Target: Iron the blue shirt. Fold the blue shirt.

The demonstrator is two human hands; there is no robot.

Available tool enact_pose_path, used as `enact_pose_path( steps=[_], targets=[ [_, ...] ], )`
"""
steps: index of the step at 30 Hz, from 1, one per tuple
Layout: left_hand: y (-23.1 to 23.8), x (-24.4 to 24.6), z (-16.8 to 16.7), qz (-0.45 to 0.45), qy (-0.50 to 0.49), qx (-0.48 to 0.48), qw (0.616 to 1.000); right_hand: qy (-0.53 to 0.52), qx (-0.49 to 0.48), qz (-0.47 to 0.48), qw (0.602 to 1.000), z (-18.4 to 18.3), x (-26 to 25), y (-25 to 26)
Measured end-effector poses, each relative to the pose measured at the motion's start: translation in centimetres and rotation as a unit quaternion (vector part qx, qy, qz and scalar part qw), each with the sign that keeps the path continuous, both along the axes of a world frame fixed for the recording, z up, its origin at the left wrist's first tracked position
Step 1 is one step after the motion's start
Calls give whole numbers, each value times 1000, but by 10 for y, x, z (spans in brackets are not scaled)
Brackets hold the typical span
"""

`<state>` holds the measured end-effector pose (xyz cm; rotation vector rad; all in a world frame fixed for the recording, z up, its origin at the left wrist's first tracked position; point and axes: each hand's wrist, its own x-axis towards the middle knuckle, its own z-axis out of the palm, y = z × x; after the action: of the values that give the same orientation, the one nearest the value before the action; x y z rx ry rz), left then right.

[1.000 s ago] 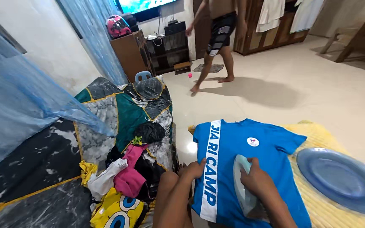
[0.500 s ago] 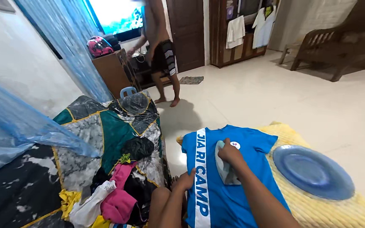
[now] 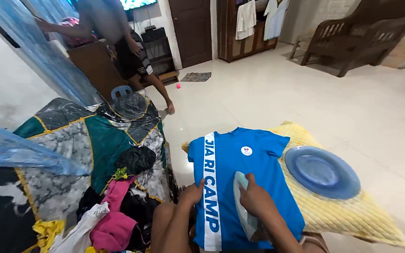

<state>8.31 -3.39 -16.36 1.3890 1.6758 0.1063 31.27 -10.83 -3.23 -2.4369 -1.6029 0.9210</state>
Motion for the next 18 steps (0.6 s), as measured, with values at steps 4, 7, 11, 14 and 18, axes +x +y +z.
enact_pose_path(
  steps=[4,7,11,14,18],
  targets=[
    [3,-3,1,-19,20,-2,1000,10,14,-1,1000,1,0,34],
    [4,-6,2,-31,24,-4,999,7,29,3,1000,0,-1,72],
    [6,-8,0,-40,25,-12,999,4,44,6,999,-1,-4,116],
    [6,-9,3,-42,16,-19,999,-2,49,8,999,-3,-7,131],
    [6,-9,9,-51,10,-15,999,4,59,2,998,-6,-6,120]
  ],
)
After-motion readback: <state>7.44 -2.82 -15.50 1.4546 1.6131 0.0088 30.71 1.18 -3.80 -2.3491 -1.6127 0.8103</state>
